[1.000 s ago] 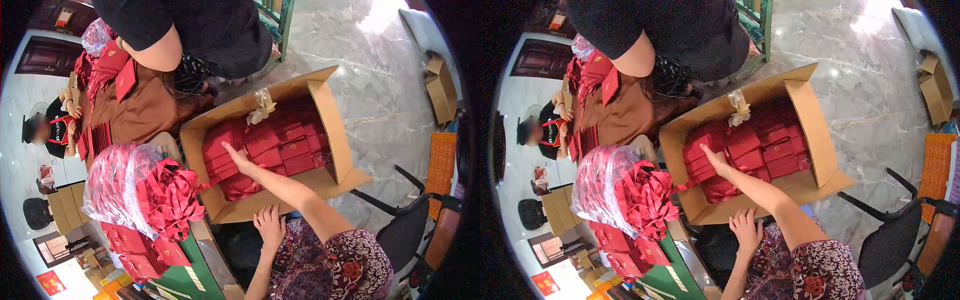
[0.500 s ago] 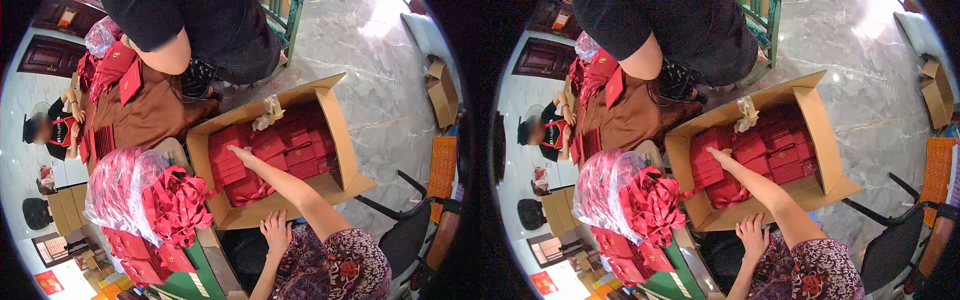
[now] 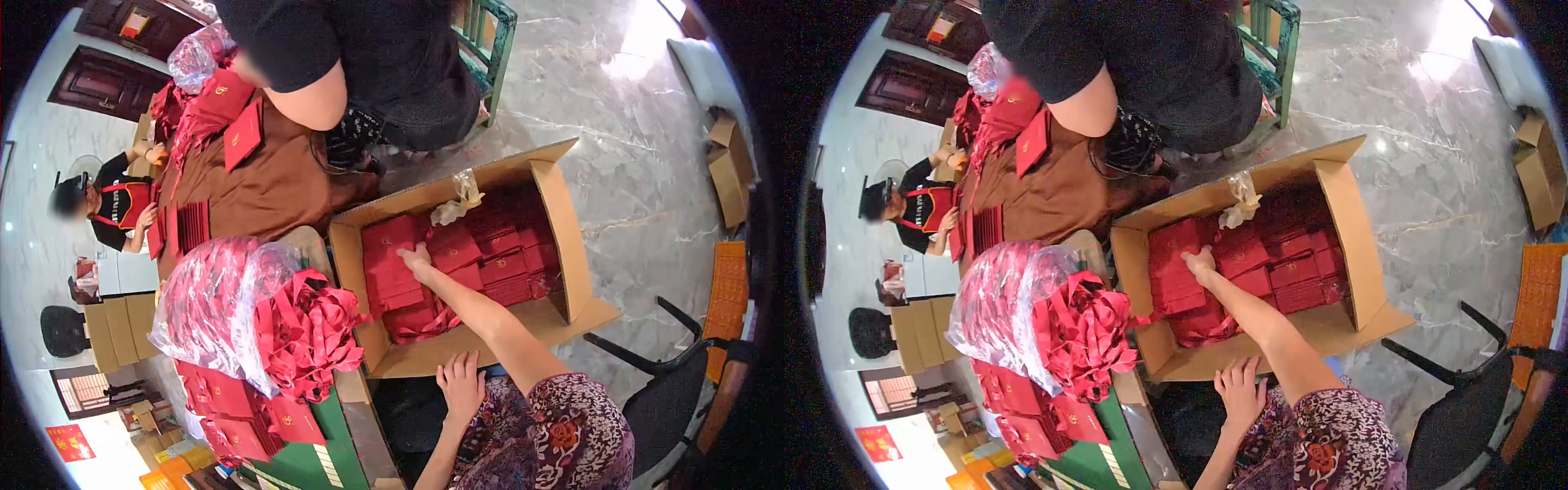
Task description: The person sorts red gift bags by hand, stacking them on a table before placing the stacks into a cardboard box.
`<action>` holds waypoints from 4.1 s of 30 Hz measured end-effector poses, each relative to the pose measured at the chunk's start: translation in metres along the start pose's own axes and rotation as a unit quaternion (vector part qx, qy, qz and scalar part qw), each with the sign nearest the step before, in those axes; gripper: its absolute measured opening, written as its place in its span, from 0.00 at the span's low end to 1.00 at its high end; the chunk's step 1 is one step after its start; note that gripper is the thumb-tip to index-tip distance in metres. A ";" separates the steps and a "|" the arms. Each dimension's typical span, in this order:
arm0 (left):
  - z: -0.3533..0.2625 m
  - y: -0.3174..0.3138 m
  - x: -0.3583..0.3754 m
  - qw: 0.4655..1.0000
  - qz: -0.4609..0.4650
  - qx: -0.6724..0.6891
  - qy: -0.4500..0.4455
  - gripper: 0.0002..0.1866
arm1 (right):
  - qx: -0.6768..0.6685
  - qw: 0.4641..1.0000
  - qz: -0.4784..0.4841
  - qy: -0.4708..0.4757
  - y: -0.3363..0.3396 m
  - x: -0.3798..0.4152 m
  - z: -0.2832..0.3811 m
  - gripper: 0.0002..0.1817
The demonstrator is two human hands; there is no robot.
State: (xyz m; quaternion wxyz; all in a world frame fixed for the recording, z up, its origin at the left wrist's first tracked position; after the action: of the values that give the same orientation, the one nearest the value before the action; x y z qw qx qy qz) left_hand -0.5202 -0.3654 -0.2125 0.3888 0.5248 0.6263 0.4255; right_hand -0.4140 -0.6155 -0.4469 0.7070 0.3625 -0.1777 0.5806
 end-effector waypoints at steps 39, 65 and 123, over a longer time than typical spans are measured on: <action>0.009 0.001 0.008 0.997 -0.033 0.064 -0.002 0.31 | -0.128 0.950 0.269 -0.097 0.131 0.009 0.053 0.14; 0.085 0.185 0.220 0.469 -0.569 0.587 0.334 0.37 | 0.156 0.612 0.564 0.532 0.167 0.509 0.090 0.31; 0.205 0.195 0.353 0.593 -0.696 0.249 0.319 0.49 | 0.094 0.661 0.644 0.374 0.098 0.482 0.017 0.25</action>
State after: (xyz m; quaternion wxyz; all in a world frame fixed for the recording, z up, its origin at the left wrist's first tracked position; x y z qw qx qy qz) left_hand -0.3167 0.0256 -0.1125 0.1967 -0.1638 0.9666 -0.0070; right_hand -0.3778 -0.2875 -0.0815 0.1256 -0.0254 -0.0322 0.9912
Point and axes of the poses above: each hand's wrist, its own x-axis away from the middle knuckle, its own y-axis out of the back of the hand, z = x × y, the point moved 3 cm from there along -x, towards the middle knuckle, and after that the axes turned 14 degrees about -z, right-handed, at the moved point
